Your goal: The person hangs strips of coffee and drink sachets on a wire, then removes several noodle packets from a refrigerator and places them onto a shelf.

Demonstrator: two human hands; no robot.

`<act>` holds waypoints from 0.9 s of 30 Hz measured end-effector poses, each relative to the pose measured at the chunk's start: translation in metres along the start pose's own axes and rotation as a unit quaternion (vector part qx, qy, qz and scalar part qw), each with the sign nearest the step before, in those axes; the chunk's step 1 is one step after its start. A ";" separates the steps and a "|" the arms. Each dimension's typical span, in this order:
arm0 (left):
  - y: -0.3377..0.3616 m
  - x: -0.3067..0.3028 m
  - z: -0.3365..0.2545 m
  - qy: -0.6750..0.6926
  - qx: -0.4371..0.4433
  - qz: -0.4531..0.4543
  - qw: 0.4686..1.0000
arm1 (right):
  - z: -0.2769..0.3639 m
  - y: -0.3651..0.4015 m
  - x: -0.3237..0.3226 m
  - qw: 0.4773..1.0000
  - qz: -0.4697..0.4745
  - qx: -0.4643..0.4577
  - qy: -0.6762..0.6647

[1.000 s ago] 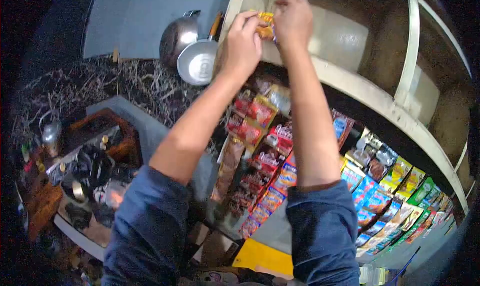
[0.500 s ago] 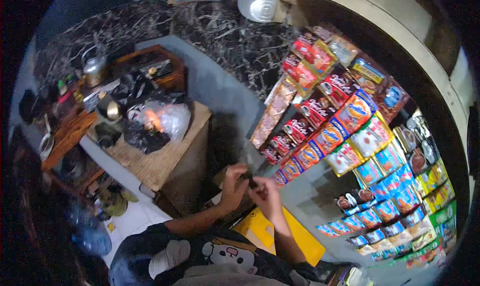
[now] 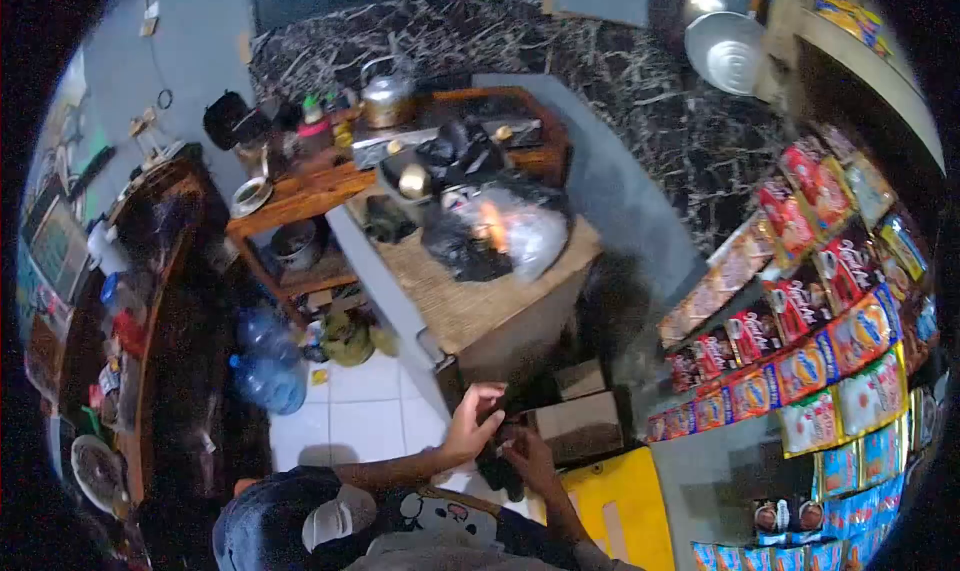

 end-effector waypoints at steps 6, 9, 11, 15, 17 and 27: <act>0.018 -0.089 0.004 0.066 0.016 -0.077 0.995 | 0.095 -0.060 0.062 0.995 0.044 -0.085 -0.037; 0.028 -0.148 0.024 0.094 -0.020 -0.099 0.990 | 0.090 -0.097 0.101 0.993 0.060 -0.098 -0.002; 0.033 -0.193 0.029 0.082 -0.017 -0.115 0.990 | 0.092 -0.122 0.130 0.994 0.056 -0.087 -0.016; 0.034 -0.299 0.042 0.035 -0.008 -0.130 0.991 | 0.109 -0.182 0.208 0.994 0.069 -0.080 -0.013; 0.027 -0.347 0.050 0.039 -0.053 -0.132 0.989 | 0.124 -0.213 0.239 0.994 0.042 -0.073 0.066; -0.104 -0.435 0.028 -0.166 0.056 -0.032 0.984 | 0.194 -0.311 0.257 0.931 -0.084 -0.193 0.298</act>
Point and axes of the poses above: each hand's wrist, its own y-axis away from the middle knuckle, its own x-axis out of the palm, z = x × y, the point moved 8 cm from there along -y, towards the middle knuckle, and after that the axes turned 7 degrees about z, right-handed, at the moved point
